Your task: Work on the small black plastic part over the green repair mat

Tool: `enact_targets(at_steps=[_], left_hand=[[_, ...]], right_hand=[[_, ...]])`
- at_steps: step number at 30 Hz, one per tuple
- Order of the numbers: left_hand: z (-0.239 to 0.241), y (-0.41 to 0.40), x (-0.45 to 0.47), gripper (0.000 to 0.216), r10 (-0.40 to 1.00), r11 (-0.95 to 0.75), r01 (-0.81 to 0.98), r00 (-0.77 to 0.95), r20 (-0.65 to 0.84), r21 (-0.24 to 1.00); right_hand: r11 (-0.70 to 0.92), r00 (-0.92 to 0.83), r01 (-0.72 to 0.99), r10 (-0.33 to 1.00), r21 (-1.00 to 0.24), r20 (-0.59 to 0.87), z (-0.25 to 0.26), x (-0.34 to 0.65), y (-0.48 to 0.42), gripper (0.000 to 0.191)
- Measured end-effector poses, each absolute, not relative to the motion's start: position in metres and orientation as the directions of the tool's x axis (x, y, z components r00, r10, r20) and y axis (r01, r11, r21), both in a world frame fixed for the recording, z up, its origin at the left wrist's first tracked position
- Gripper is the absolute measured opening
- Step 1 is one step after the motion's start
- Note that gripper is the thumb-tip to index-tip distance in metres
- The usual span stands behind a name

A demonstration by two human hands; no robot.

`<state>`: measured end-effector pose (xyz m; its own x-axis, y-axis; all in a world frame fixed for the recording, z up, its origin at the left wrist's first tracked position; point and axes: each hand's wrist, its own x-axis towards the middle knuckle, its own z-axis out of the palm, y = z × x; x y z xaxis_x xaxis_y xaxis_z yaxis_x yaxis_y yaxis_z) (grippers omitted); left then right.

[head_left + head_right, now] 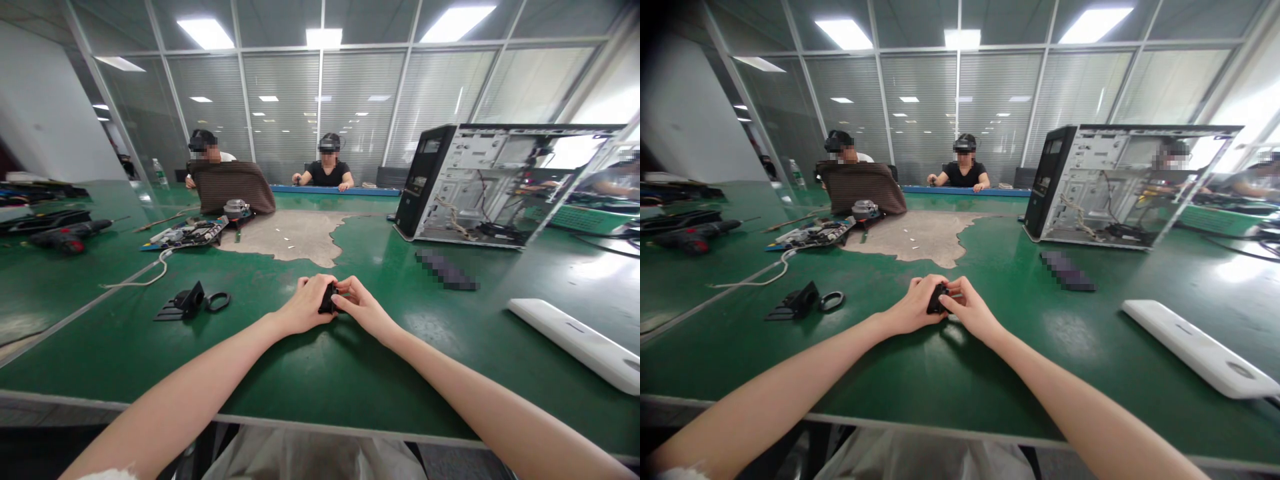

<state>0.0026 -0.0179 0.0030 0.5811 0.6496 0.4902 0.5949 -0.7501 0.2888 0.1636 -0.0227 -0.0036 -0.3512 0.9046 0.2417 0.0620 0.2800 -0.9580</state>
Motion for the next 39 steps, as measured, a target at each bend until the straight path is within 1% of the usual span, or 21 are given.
enact_targets(at_steps=[4,6,9,12,16,23,26,29,31,35,39], left_hand=[[0.0027,-0.0177,0.0026,0.050,0.652,-0.749,0.595,0.579,0.489,0.293],[0.0029,-0.0178,0.0024,0.051,0.654,-0.747,0.596,0.578,0.488,0.296],[0.0034,-0.0182,0.0022,0.050,0.661,-0.741,0.601,0.574,0.483,0.299],[0.0038,-0.0186,0.0020,0.050,0.667,-0.736,0.606,0.574,0.475,0.300],[0.0039,-0.0187,0.0021,0.051,0.669,-0.735,0.607,0.572,0.475,0.303],[0.0022,-0.0174,0.0023,0.053,0.668,-0.736,0.607,0.574,0.474,0.302],[0.0021,-0.0174,0.0019,0.052,0.667,-0.736,0.605,0.573,0.476,0.303],[0.0026,-0.0177,0.0016,0.051,0.668,-0.735,0.606,0.572,0.475,0.304],[0.0029,-0.0179,0.0017,0.051,0.670,-0.733,0.608,0.570,0.475,0.305],[0.0030,-0.0178,0.0025,0.052,0.667,-0.736,0.604,0.568,0.482,0.306],[0.0032,-0.0176,0.0031,0.052,0.672,-0.732,0.605,0.567,0.475,0.314]], right_hand=[[0.270,-0.329,0.109,0.918,-0.957,0.222,-0.0034,0.1633,-0.0220,0.027],[0.287,-0.337,0.123,0.912,-0.950,0.233,-0.0025,0.1642,-0.0224,0.026],[0.321,-0.394,0.097,0.882,-0.942,0.260,-0.0005,0.1661,-0.0248,0.022],[0.347,-0.419,0.060,0.860,-0.936,0.292,0.0010,0.1666,-0.0277,0.023],[0.306,-0.378,0.051,0.887,-0.951,0.266,0.0004,0.1645,-0.0268,0.019],[0.260,-0.309,0.091,0.925,-0.961,0.221,-0.0022,0.1639,-0.0206,0.029],[0.265,-0.341,0.095,0.914,-0.960,0.219,0.0001,0.1653,-0.0227,0.027],[0.284,-0.403,0.036,0.881,-0.958,0.246,0.0033,0.1664,-0.0267,0.027],[0.286,-0.415,0.006,0.872,-0.958,0.258,0.0050,0.1664,-0.0289,0.027],[0.266,-0.383,0.018,0.893,-0.964,0.239,0.0050,0.1647,-0.0287,0.022],[0.253,-0.332,0.052,0.917,-0.966,0.222,0.0012,0.1635,-0.0247,0.026]])
